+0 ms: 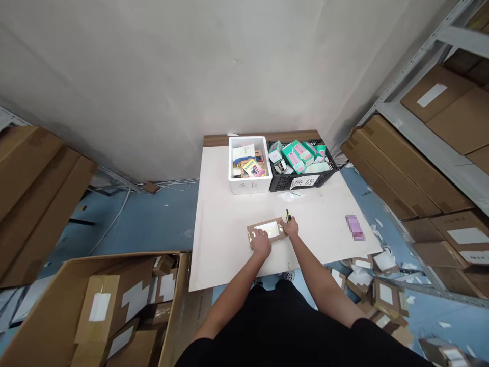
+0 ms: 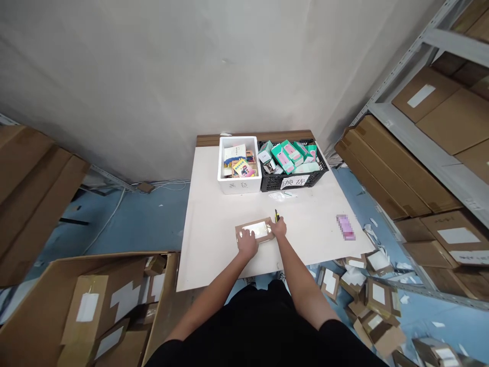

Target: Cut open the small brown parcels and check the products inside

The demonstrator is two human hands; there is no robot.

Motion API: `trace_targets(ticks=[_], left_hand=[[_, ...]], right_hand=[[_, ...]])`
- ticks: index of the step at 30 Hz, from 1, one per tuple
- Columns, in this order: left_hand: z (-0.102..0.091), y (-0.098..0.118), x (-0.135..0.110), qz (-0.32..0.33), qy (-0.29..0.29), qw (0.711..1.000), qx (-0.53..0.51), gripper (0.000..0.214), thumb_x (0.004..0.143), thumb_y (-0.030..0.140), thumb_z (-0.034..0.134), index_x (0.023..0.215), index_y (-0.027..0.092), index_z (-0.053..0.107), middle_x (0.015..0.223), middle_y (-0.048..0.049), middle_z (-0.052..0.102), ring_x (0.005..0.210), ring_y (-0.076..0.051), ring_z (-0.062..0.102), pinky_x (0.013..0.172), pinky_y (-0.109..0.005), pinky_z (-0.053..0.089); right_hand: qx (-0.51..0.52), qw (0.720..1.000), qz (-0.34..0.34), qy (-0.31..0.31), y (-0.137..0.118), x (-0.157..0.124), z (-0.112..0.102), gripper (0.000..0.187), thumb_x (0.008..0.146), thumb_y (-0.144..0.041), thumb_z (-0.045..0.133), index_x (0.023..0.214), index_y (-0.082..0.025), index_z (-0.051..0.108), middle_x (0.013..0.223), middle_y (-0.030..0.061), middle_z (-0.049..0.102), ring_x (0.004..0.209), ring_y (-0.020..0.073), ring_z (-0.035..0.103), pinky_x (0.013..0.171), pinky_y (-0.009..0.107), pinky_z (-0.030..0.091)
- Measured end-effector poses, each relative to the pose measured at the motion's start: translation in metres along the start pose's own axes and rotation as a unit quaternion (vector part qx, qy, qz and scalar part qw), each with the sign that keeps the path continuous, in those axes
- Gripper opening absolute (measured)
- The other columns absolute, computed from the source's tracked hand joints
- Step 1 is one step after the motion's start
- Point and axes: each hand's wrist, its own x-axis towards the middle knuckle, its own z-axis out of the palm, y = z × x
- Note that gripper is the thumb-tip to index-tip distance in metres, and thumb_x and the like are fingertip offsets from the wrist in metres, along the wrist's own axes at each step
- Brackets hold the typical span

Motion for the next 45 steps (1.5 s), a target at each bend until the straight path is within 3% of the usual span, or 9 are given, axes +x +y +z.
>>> trace_targets(ticks=[2, 4, 7, 10, 16, 25, 34, 40, 45], left_hand=[[-0.006, 0.0, 0.003, 0.002, 0.027, 0.999, -0.029, 0.072, 0.097, 0.045, 0.05, 0.162, 0.015, 0.041, 0.165, -0.0202, 0.041, 0.154, -0.041, 0.03, 0.125, -0.06, 0.023], [-0.005, -0.002, 0.007, 0.025, 0.015, 0.998, -0.057, 0.071, 0.1, 0.047, 0.043, 0.166, 0.021, 0.033, 0.173, -0.0131, 0.029, 0.159, -0.038, 0.02, 0.127, -0.057, 0.022], [0.007, -0.007, 0.012, 0.057, -0.019, 0.995, -0.079, 0.069, 0.103, 0.045, 0.039, 0.168, 0.031, 0.025, 0.178, -0.0016, 0.016, 0.163, -0.033, 0.004, 0.131, -0.055, 0.013], [0.019, -0.01, 0.016, 0.061, -0.028, 0.993, -0.095, 0.071, 0.103, 0.045, 0.038, 0.169, 0.039, 0.014, 0.178, 0.0038, 0.013, 0.164, -0.031, -0.002, 0.131, -0.058, 0.01], [0.026, -0.013, 0.021, 0.064, -0.022, 0.993, -0.095, 0.072, 0.104, 0.045, 0.038, 0.168, 0.042, 0.006, 0.178, 0.004, 0.012, 0.164, -0.032, 0.0, 0.13, -0.062, 0.01], [0.026, -0.014, 0.023, 0.059, -0.037, 0.993, -0.096, 0.068, 0.104, 0.048, 0.037, 0.169, 0.036, 0.018, 0.178, 0.0025, 0.008, 0.164, -0.031, -0.001, 0.132, -0.058, 0.01], [0.026, -0.014, 0.02, 0.063, -0.027, 0.993, -0.096, 0.069, 0.104, 0.048, 0.037, 0.168, 0.042, 0.012, 0.178, 0.0062, 0.011, 0.164, -0.031, -0.002, 0.131, -0.059, 0.009], [0.026, -0.011, 0.016, 0.056, -0.027, 0.993, -0.103, 0.071, 0.104, 0.046, 0.037, 0.168, 0.042, 0.007, 0.178, 0.0064, 0.011, 0.164, -0.032, -0.002, 0.131, -0.061, 0.011], [0.024, -0.012, 0.017, 0.062, -0.013, 0.994, -0.091, 0.069, 0.104, 0.046, 0.037, 0.169, 0.038, 0.015, 0.178, 0.003, 0.011, 0.164, -0.03, -0.001, 0.131, -0.058, 0.011]], right_hand=[[0.032, 0.999, 0.004, 0.021, 0.007, 0.001, -0.006, 0.047, 0.092, -0.066, 0.064, 0.108, -0.022, 0.059, 0.109, 0.0143, 0.076, 0.099, 0.0268, 0.074, 0.076, 0.029, 0.055], [0.075, 0.997, 0.013, 0.014, 0.023, -0.001, -0.011, 0.046, 0.1, -0.067, 0.047, 0.101, -0.023, 0.059, 0.095, 0.0097, 0.075, 0.078, 0.0215, 0.074, 0.066, 0.027, 0.054], [0.112, 0.992, -0.007, -0.061, 0.051, -0.005, -0.017, 0.049, 0.104, -0.065, 0.038, 0.088, -0.023, 0.057, 0.066, 0.001, 0.066, 0.051, 0.0158, 0.062, 0.054, 0.024, 0.049], [0.094, 0.986, -0.032, -0.134, 0.067, -0.003, -0.023, 0.052, 0.103, -0.065, 0.042, 0.076, -0.023, 0.056, 0.052, -0.003, 0.056, 0.042, 0.0137, 0.053, 0.049, 0.024, 0.045], [0.032, 0.977, -0.039, -0.208, 0.052, 0.01, -0.029, 0.054, 0.099, -0.067, 0.053, 0.07, -0.022, 0.056, 0.048, -0.0025, 0.054, 0.04, 0.013, 0.049, 0.048, 0.024, 0.042], [0.052, 0.977, -0.025, -0.205, 0.054, 0.01, -0.023, 0.054, 0.099, -0.067, 0.053, 0.07, -0.022, 0.054, 0.048, -0.003, 0.054, 0.039, 0.0123, 0.048, 0.048, 0.024, 0.042], [0.018, 0.974, -0.043, -0.22, 0.047, 0.012, -0.027, 0.056, 0.095, -0.071, 0.058, 0.068, -0.022, 0.056, 0.048, -0.0014, 0.055, 0.04, 0.0137, 0.05, 0.047, 0.025, 0.041], [-0.021, 0.973, -0.058, -0.224, 0.071, -0.006, -0.038, 0.056, 0.095, -0.069, 0.06, 0.067, -0.021, 0.059, 0.05, 0.0003, 0.057, 0.043, 0.0152, 0.053, 0.051, 0.027, 0.041], [-0.024, 0.968, -0.049, -0.244, 0.081, -0.008, -0.052, 0.054, 0.093, -0.069, 0.064, 0.069, -0.021, 0.061, 0.051, -0.0001, 0.058, 0.044, 0.0155, 0.053, 0.051, 0.026, 0.041]])
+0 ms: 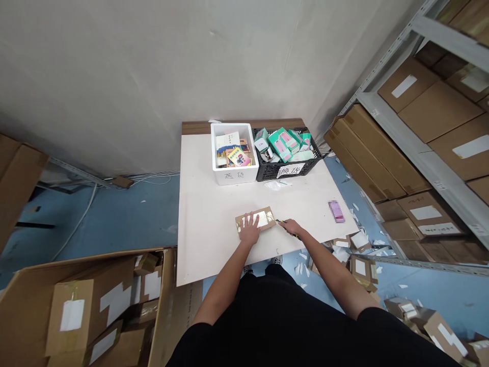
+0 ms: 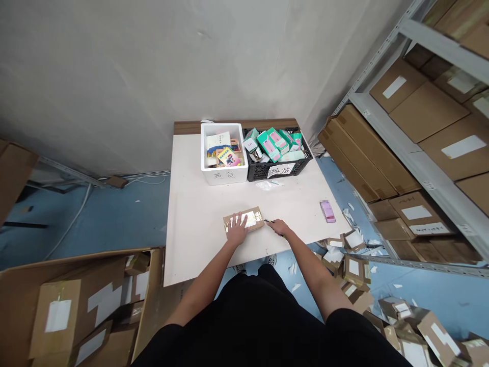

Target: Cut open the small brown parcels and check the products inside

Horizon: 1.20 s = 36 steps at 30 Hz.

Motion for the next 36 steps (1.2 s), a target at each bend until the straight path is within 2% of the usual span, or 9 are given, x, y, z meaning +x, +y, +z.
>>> trace_targets(ticks=[6, 10, 16, 20, 23, 26, 28, 31, 36], left_hand=[[0.0, -0.002, 0.001, 0.002, -0.003, 1.0, 0.009, 0.07, 0.104, 0.047, 0.04, 0.168, 0.041, 0.014, 0.178, 0.0044, 0.011, 0.164, -0.03, 0.0, 0.131, -0.058, 0.012], [0.003, -0.004, -0.003, 0.0, 0.0, 1.0, 0.017, 0.071, 0.104, 0.048, 0.04, 0.168, 0.042, 0.011, 0.178, 0.0039, 0.013, 0.164, -0.031, 0.001, 0.13, -0.06, 0.013], [-0.005, -0.006, -0.005, 0.015, -0.02, 0.999, 0.024, 0.069, 0.104, 0.049, 0.042, 0.168, 0.041, 0.017, 0.178, 0.0037, 0.012, 0.164, -0.03, 0.002, 0.131, -0.056, 0.013], [-0.023, -0.006, 0.003, 0.012, -0.034, 0.999, 0.034, 0.065, 0.103, 0.048, 0.045, 0.165, 0.037, 0.032, 0.177, -0.0008, 0.019, 0.162, -0.033, 0.012, 0.127, -0.055, 0.023], [-0.037, -0.015, 0.01, 0.012, -0.028, 0.999, 0.042, 0.058, 0.103, 0.043, 0.044, 0.161, 0.035, 0.04, 0.171, -0.0051, 0.035, 0.156, -0.032, 0.029, 0.122, -0.052, 0.032], [-0.045, -0.03, 0.015, 0.009, -0.037, 0.998, 0.047, 0.068, 0.1, 0.05, 0.051, 0.164, 0.034, 0.033, 0.169, -0.0076, 0.038, 0.156, -0.032, 0.03, 0.122, -0.048, 0.029], [-0.046, -0.038, 0.016, 0.006, -0.047, 0.998, 0.048, 0.076, 0.098, 0.057, 0.054, 0.165, 0.033, 0.029, 0.169, -0.008, 0.038, 0.155, -0.032, 0.031, 0.123, -0.045, 0.027], [-0.048, -0.04, 0.018, -0.015, -0.04, 0.998, 0.044, 0.074, 0.097, 0.058, 0.055, 0.163, 0.032, 0.034, 0.158, -0.0094, 0.052, 0.144, -0.03, 0.045, 0.118, -0.04, 0.031], [-0.046, -0.031, 0.015, -0.055, -0.019, 0.997, 0.048, 0.069, 0.099, 0.062, 0.053, 0.159, 0.032, 0.041, 0.142, -0.0113, 0.063, 0.13, -0.03, 0.054, 0.108, -0.038, 0.036]], right_hand=[[-0.015, 0.999, -0.004, 0.038, -0.034, 0.016, -0.002, 0.054, 0.095, -0.068, 0.06, 0.068, -0.021, 0.06, 0.047, -0.0008, 0.055, 0.045, 0.0161, 0.054, 0.054, 0.026, 0.041], [-0.011, 1.0, -0.003, 0.021, -0.034, 0.016, 0.006, 0.054, 0.096, -0.068, 0.06, 0.071, -0.02, 0.063, 0.05, 0.0018, 0.059, 0.048, 0.0183, 0.057, 0.056, 0.028, 0.043], [-0.055, 0.998, -0.01, -0.004, -0.001, 0.003, 0.006, 0.054, 0.095, -0.065, 0.062, 0.066, -0.02, 0.062, 0.049, 0.0044, 0.061, 0.049, 0.0201, 0.061, 0.062, 0.029, 0.046], [0.039, 0.998, 0.02, 0.035, 0.032, -0.006, 0.02, 0.058, 0.102, -0.064, 0.048, 0.065, -0.02, 0.058, 0.051, 0.0037, 0.061, 0.049, 0.0179, 0.061, 0.062, 0.026, 0.048], [0.09, 0.987, 0.084, 0.106, 0.061, -0.014, 0.044, 0.05, 0.103, -0.06, 0.047, 0.078, -0.019, 0.062, 0.063, 0.0043, 0.067, 0.053, 0.0175, 0.065, 0.059, 0.025, 0.049], [0.105, 0.973, 0.136, 0.152, 0.082, -0.018, 0.059, 0.027, 0.093, -0.042, 0.064, 0.104, -0.017, 0.063, 0.076, 0.0052, 0.072, 0.058, 0.0196, 0.069, 0.057, 0.026, 0.05], [0.108, 0.971, 0.141, 0.163, 0.087, -0.016, 0.054, 0.038, 0.083, -0.027, 0.071, 0.118, -0.016, 0.06, 0.083, 0.0047, 0.075, 0.065, 0.0203, 0.072, 0.06, 0.025, 0.051], [0.093, 0.97, 0.116, 0.193, 0.081, -0.003, 0.025, 0.062, 0.075, -0.017, 0.072, 0.135, -0.018, 0.055, 0.101, 0.0068, 0.077, 0.086, 0.0225, 0.077, 0.073, 0.027, 0.056], [0.073, 0.956, 0.071, 0.276, 0.047, 0.015, -0.014, 0.075, 0.084, -0.023, 0.065, 0.156, -0.012, 0.043, 0.142, 0.0208, 0.063, 0.128, 0.0283, 0.065, 0.102, 0.033, 0.052]])
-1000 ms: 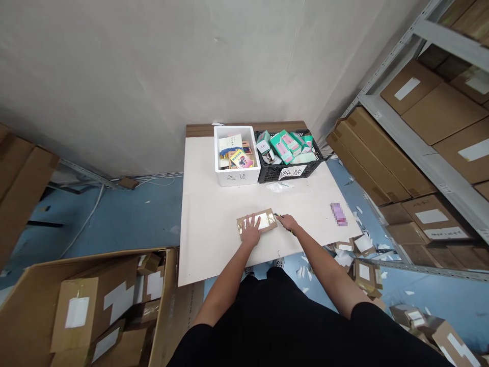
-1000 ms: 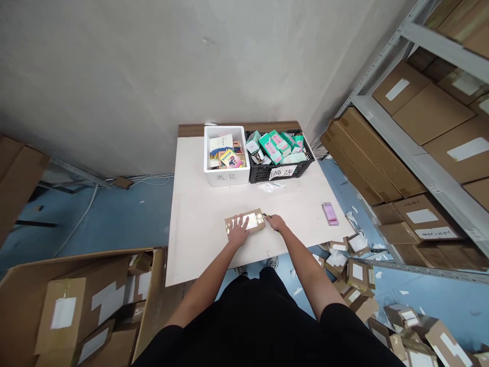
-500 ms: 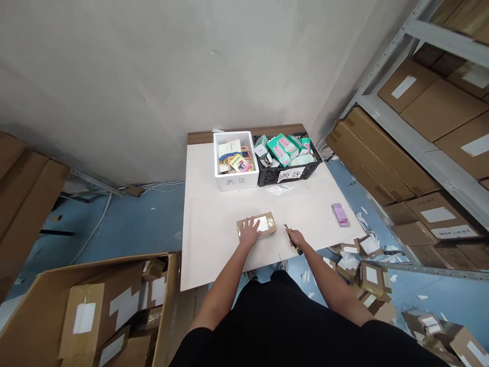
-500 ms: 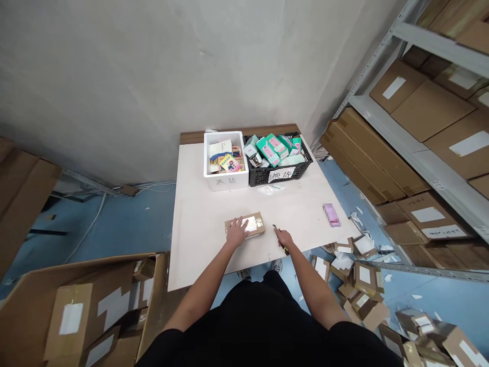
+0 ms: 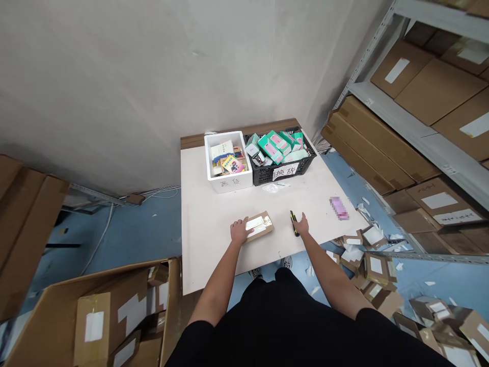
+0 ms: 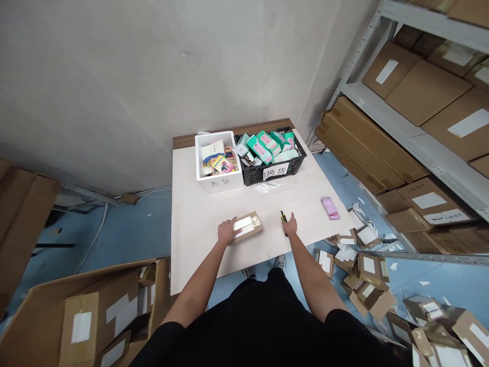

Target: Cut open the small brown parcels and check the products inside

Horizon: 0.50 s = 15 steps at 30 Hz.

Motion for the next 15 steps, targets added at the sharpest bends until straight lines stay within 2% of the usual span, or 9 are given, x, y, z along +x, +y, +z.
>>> trace_targets(ticks=[2, 3, 5, 7, 9, 12, 15], left_hand=[[0.005, 0.004, -0.004, -0.034, 0.026, 0.999, 0.004, 0.069, 0.102, 0.063, 0.043, 0.162, 0.029, 0.038, 0.139, -0.0144, 0.064, 0.127, -0.031, 0.055, 0.105, -0.039, 0.039], [0.009, 0.007, -0.006, -0.053, 0.04, 0.998, 0.006, 0.07, 0.104, 0.063, 0.039, 0.163, 0.027, 0.036, 0.137, -0.0165, 0.065, 0.126, -0.032, 0.056, 0.103, -0.04, 0.04], [0.018, 0.013, -0.011, -0.08, 0.065, 0.995, 0.01, 0.073, 0.105, 0.063, 0.033, 0.164, 0.02, 0.034, 0.131, -0.0205, 0.067, 0.122, -0.034, 0.06, 0.101, -0.042, 0.042], [0.025, 0.021, -0.016, -0.092, 0.076, 0.993, 0.011, 0.076, 0.106, 0.062, 0.031, 0.163, 0.012, 0.034, 0.124, -0.0236, 0.069, 0.117, -0.035, 0.064, 0.099, -0.043, 0.044], [0.028, 0.028, -0.019, -0.106, 0.071, 0.992, 0.001, 0.077, 0.106, 0.059, 0.03, 0.161, 0.004, 0.035, 0.119, -0.0261, 0.072, 0.111, -0.034, 0.068, 0.096, -0.042, 0.047], [0.024, 0.031, -0.02, -0.133, 0.033, 0.99, -0.039, 0.074, 0.108, 0.054, 0.027, 0.156, 0.0, 0.04, 0.113, -0.0266, 0.075, 0.106, -0.033, 0.073, 0.09, -0.039, 0.051], [0.016, 0.022, -0.019, -0.136, 0.003, 0.985, -0.104, 0.067, 0.108, 0.054, 0.025, 0.14, 0.005, 0.059, 0.112, -0.0246, 0.077, 0.11, -0.033, 0.073, 0.09, -0.038, 0.051]], right_hand=[[0.004, 0.998, -0.064, 0.013, -0.018, -0.013, 0.01, 0.067, 0.091, -0.025, 0.057, 0.155, -0.01, 0.045, 0.145, 0.02, 0.061, 0.128, 0.0271, 0.063, 0.105, 0.033, 0.05], [0.005, 0.995, -0.103, -0.001, -0.027, -0.025, 0.02, 0.061, 0.095, -0.025, 0.052, 0.155, -0.011, 0.047, 0.142, 0.0177, 0.064, 0.123, 0.0256, 0.066, 0.105, 0.033, 0.051], [-0.004, 0.978, -0.191, -0.08, -0.043, -0.055, 0.046, 0.056, 0.1, -0.025, 0.045, 0.155, -0.018, 0.05, 0.141, 0.0112, 0.066, 0.122, 0.0233, 0.067, 0.105, 0.034, 0.051], [-0.06, 0.951, -0.263, -0.149, -0.057, -0.086, 0.075, 0.061, 0.098, -0.023, 0.049, 0.159, -0.023, 0.046, 0.153, 0.0092, 0.058, 0.134, 0.0254, 0.059, 0.11, 0.036, 0.048], [-0.128, 0.935, -0.271, -0.191, -0.069, -0.109, 0.096, 0.075, 0.095, -0.02, 0.052, 0.167, -0.023, 0.031, 0.153, 0.0121, 0.057, 0.135, 0.0279, 0.059, 0.106, 0.037, 0.05], [-0.211, 0.92, -0.264, -0.201, -0.083, -0.117, 0.103, 0.09, 0.092, -0.02, 0.06, 0.17, -0.019, 0.016, 0.145, 0.0172, 0.063, 0.132, 0.0317, 0.06, 0.099, 0.036, 0.05], [-0.242, 0.908, -0.268, -0.213, -0.096, -0.102, 0.087, 0.078, 0.098, -0.025, 0.055, 0.169, -0.02, 0.023, 0.137, 0.0167, 0.068, 0.122, 0.031, 0.067, 0.093, 0.035, 0.05]])
